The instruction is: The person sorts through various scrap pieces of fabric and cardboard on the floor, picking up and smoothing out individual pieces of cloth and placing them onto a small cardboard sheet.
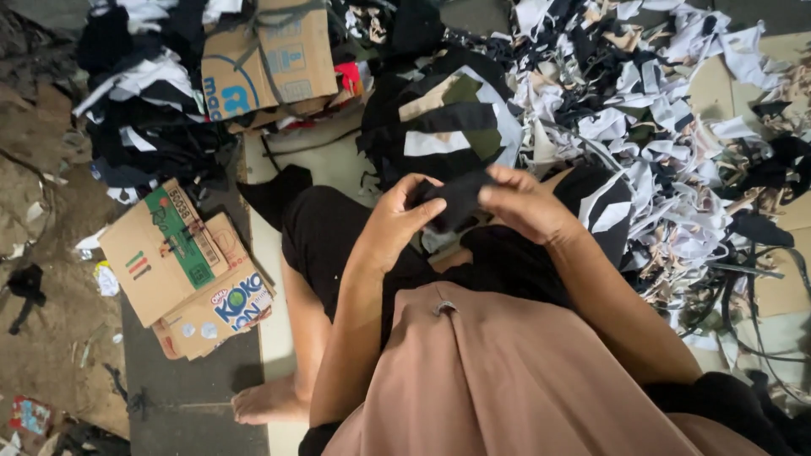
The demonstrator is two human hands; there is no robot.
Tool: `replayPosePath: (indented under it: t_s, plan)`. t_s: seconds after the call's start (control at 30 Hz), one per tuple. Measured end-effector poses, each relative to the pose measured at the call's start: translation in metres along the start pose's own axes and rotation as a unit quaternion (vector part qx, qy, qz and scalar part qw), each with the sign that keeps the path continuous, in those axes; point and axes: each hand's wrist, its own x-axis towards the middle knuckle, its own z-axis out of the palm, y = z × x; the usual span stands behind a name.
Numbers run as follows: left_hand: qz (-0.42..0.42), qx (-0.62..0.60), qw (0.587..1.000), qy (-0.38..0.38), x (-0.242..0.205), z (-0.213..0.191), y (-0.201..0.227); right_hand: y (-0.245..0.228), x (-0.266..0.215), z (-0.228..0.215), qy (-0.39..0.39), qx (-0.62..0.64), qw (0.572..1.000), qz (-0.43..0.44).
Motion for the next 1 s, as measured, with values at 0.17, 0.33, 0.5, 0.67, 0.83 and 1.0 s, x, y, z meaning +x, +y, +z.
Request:
replayPosePath:
  t_s: [0.17,0.33,0.5,0.67,0.83,1.0]
  plan:
    - [-0.018,-0.019,0.999,0.028,0.009,-0.009,-0.026,0.003,0.011,-0.014,0.056,-0.143,0.987,-0.049]
    - [-0.029,-0.010,0.998,0.050,0.015,-0.020,-0.055,-0.021,0.012,-0.018,0.082,-0.430,0.883,-0.168]
    - [-0.001,0.076,0.994,0.079,0.019,-0.027,-0.042,-0.052,0.020,0.026,0.085,-0.425,0.893,-0.126]
    - [0.003,0.160,0.981,0.108,0.028,-0.061,-0.008,-0.083,0.083,0.048,0.000,-0.459,0.877,-0.141]
    - [0.099,0.226,0.952,0.183,0.091,-0.098,-0.013,-0.101,0.140,0.054,-0.018,-0.491,0.850,-0.191]
    - [0.025,0.243,0.958,0.153,0.132,-0.094,-0.012,-0.097,0.185,0.030,0.085,-0.419,0.900,-0.089]
